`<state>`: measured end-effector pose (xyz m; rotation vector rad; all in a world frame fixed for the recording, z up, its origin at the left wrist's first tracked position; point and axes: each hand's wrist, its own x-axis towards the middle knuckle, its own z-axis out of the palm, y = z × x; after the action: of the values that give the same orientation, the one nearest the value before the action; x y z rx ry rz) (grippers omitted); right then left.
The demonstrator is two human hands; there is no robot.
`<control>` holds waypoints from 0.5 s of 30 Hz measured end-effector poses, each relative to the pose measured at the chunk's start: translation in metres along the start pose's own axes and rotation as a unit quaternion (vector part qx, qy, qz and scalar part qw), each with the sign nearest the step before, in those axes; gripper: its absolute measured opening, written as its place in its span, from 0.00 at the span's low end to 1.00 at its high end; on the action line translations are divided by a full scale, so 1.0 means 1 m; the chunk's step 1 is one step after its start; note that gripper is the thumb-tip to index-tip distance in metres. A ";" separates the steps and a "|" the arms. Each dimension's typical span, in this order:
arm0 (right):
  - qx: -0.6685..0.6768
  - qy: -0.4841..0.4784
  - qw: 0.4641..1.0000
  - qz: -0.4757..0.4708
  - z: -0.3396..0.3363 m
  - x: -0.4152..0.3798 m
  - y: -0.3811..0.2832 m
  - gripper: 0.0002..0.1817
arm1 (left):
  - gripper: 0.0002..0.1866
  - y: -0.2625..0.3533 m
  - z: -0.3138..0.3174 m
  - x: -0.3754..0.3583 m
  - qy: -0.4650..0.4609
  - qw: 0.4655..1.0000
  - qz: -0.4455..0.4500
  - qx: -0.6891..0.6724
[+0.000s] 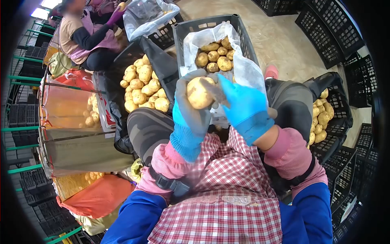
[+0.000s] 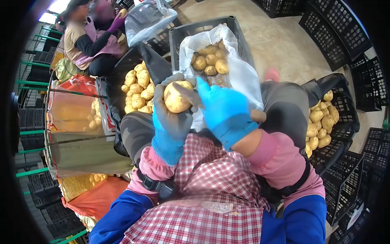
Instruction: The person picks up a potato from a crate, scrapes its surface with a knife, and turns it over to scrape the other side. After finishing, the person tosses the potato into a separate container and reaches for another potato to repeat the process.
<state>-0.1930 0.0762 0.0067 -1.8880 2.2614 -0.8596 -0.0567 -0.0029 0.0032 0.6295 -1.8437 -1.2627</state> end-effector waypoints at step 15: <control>-0.025 -0.012 1.000 -0.006 0.009 -0.008 -0.003 0.26 | 0.23 0.003 0.002 -0.002 0.085 0.972 -0.126 -0.178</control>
<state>-0.1853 0.0802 -0.0019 -1.9233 2.2808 -0.7860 -0.0570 0.0003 0.0047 0.7593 -1.3815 -1.6056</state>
